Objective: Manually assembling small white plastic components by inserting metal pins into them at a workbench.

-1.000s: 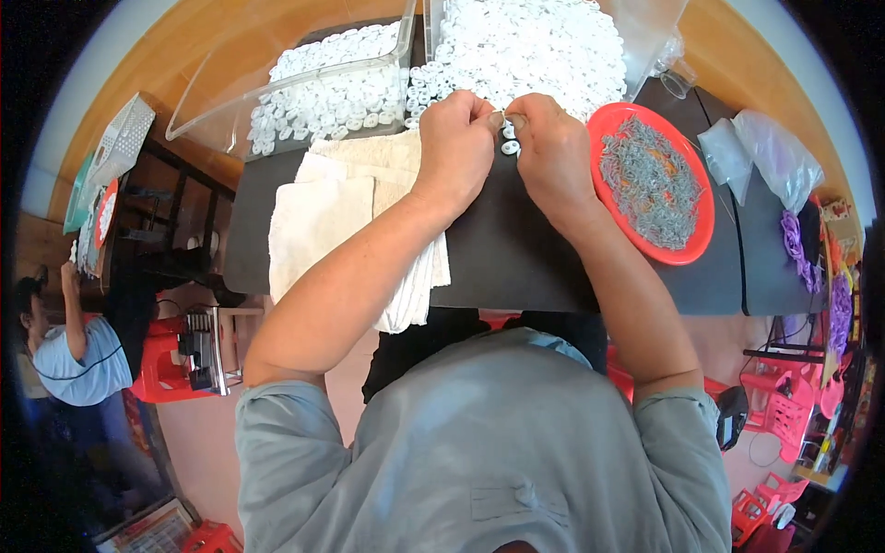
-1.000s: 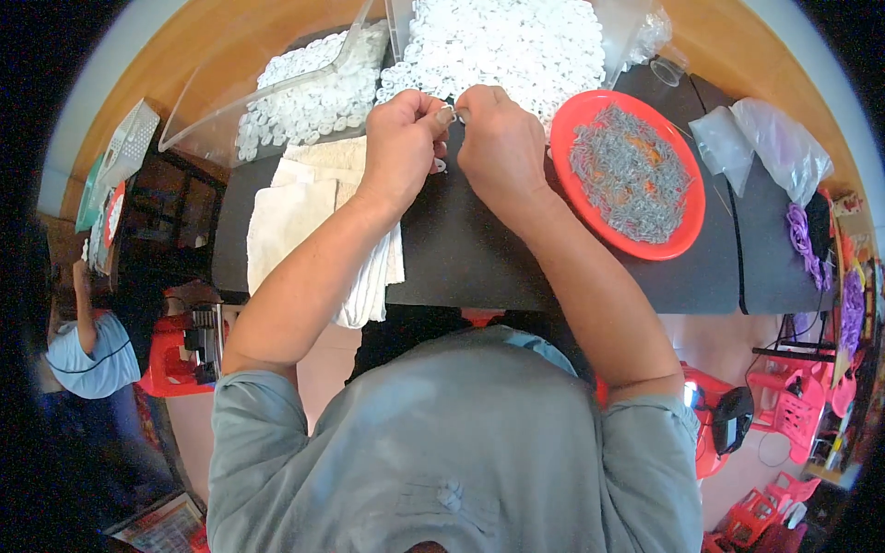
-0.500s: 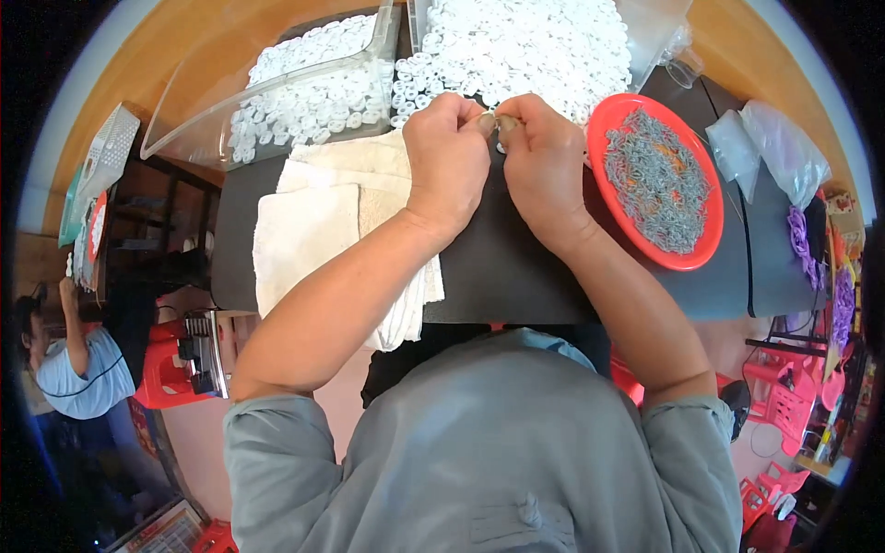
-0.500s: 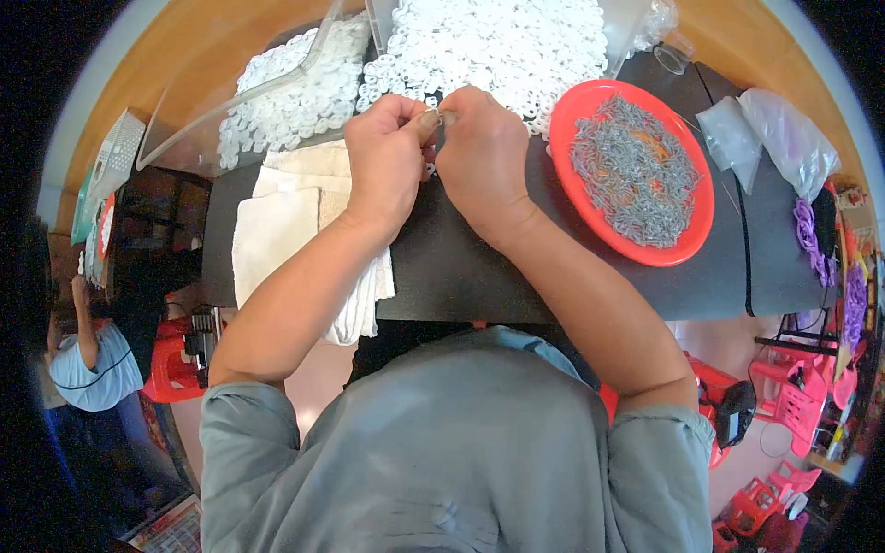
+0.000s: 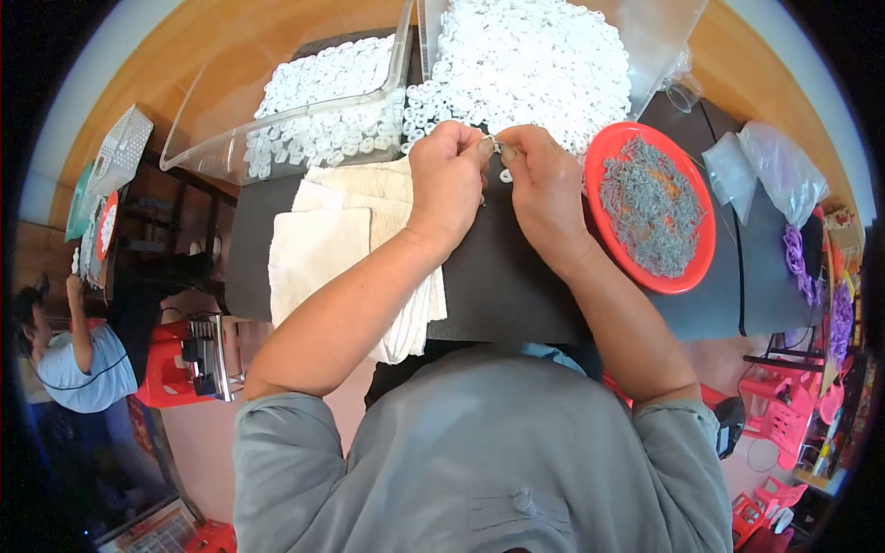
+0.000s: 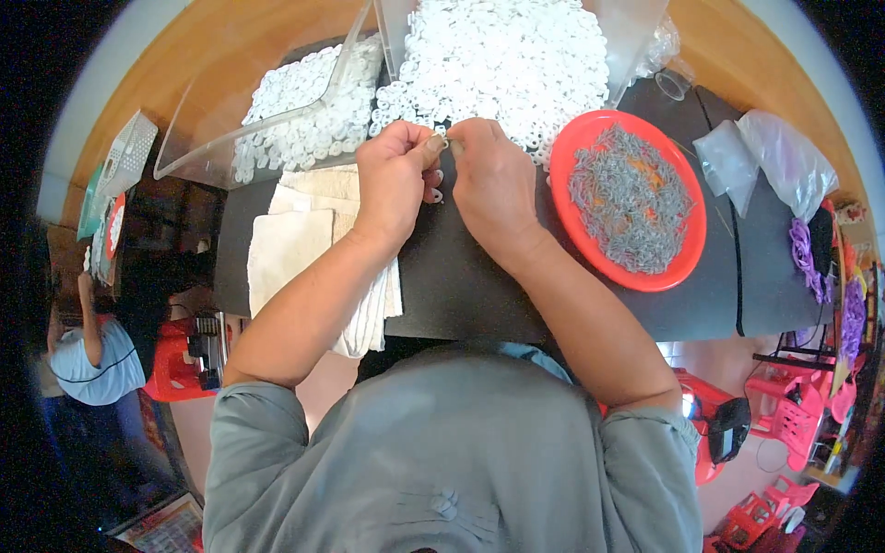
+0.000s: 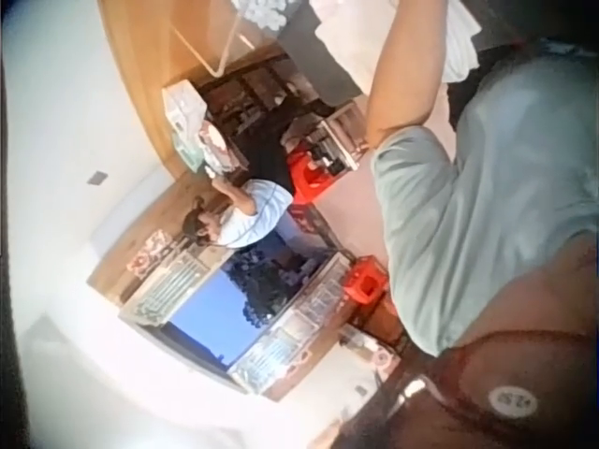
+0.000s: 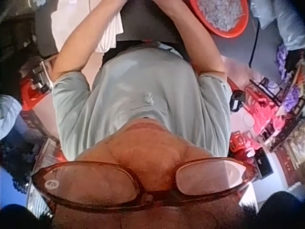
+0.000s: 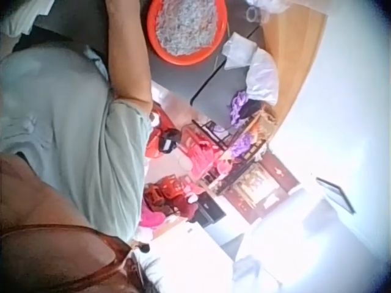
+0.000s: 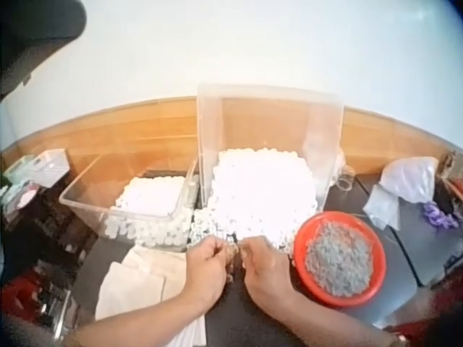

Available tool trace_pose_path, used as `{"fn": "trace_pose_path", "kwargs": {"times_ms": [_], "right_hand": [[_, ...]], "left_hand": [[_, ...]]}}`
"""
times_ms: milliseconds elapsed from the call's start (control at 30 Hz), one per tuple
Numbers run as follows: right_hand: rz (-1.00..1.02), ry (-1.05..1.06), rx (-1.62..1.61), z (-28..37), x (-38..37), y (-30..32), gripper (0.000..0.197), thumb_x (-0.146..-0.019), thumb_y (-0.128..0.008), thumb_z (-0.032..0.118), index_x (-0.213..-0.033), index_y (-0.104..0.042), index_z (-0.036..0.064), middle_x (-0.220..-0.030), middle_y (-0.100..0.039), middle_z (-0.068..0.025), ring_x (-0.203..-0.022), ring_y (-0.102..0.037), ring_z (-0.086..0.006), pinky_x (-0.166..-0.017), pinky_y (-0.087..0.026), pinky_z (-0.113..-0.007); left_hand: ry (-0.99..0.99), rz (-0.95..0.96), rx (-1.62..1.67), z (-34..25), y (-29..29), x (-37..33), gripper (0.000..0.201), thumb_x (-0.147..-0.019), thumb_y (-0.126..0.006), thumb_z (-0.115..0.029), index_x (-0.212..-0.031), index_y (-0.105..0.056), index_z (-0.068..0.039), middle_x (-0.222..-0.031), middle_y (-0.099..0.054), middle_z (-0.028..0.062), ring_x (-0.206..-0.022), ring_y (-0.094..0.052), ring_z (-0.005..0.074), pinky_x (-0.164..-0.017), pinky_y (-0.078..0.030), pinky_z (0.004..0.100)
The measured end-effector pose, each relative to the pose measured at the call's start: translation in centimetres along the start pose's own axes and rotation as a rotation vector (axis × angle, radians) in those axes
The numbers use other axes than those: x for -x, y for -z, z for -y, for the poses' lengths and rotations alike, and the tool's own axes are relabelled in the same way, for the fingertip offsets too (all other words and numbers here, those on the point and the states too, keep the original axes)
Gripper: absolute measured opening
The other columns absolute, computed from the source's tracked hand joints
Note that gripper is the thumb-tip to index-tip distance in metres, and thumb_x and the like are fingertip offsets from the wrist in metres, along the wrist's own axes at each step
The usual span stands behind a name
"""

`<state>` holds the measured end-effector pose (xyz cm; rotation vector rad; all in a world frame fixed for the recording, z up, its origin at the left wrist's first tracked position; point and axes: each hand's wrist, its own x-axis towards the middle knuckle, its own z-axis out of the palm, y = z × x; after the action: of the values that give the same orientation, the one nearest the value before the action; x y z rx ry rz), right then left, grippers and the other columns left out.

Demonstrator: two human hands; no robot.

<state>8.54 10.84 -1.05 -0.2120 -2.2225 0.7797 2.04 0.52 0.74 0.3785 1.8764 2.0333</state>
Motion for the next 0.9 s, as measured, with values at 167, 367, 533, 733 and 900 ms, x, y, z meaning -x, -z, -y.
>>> {"fn": "trace_pose_path", "kwargs": {"times_ms": [167,367,533,733,900], "right_hand": [[0.059,-0.022,0.030,-0.1,-0.2,0.5,0.006,-0.088,-0.059,0.003,-0.093,-0.059,0.0026,-0.082,-0.064,-0.0138,-0.071,-0.064,-0.0283,-0.062,-0.048,-0.036],[0.118,0.002,0.101,0.0,-0.6,0.8,0.004,-0.088,-0.057,0.004,-0.091,-0.056,0.0028,-0.082,-0.063,-0.0154,-0.072,-0.062,-0.0327,-0.063,-0.048,-0.040],[0.134,-0.006,0.102,-0.3,-0.4,0.4,0.004,-0.086,-0.056,0.004,-0.091,-0.057,0.0024,-0.082,-0.063,-0.0163,-0.074,-0.062,-0.0351,-0.064,-0.047,-0.042],[0.110,-0.002,0.068,-0.2,-0.4,0.2,0.004,-0.085,-0.056,0.001,-0.089,-0.057,0.0011,-0.082,-0.063,-0.0171,-0.074,-0.062,-0.0354,-0.064,-0.047,-0.042],[0.076,0.010,0.044,0.0,-0.1,0.0,0.005,-0.083,-0.057,-0.001,-0.088,-0.057,0.0010,-0.080,-0.062,-0.0171,-0.071,-0.062,-0.0345,-0.062,-0.047,-0.041]], "left_hand": [[-0.031,0.027,-0.064,0.2,0.0,0.0,0.013,-0.085,-0.060,-0.001,-0.074,-0.054,0.000,-0.061,-0.054,0.0032,-0.050,-0.049,0.0087,-0.044,-0.039,0.0255],[-0.068,0.043,-0.112,0.8,0.1,-0.3,0.012,-0.083,-0.061,0.001,-0.073,-0.054,0.001,-0.061,-0.055,0.0040,-0.052,-0.048,0.0097,-0.047,-0.040,0.0273],[-0.082,0.029,-0.151,1.2,0.1,-0.3,0.011,-0.081,-0.062,0.002,-0.073,-0.055,0.002,-0.061,-0.055,0.0056,-0.054,-0.048,0.0117,-0.049,-0.041,0.0293],[-0.210,0.037,-0.294,1.4,0.2,-0.6,0.013,-0.088,-0.061,-0.003,-0.076,-0.057,0.000,-0.063,-0.054,0.0022,-0.051,-0.048,0.0084,-0.046,-0.040,0.0243],[-0.216,0.019,-0.286,1.9,0.3,-0.6,0.012,-0.086,-0.062,-0.001,-0.074,-0.059,0.001,-0.061,-0.056,0.0031,-0.052,-0.049,0.0085,-0.046,-0.040,0.0244]]}}
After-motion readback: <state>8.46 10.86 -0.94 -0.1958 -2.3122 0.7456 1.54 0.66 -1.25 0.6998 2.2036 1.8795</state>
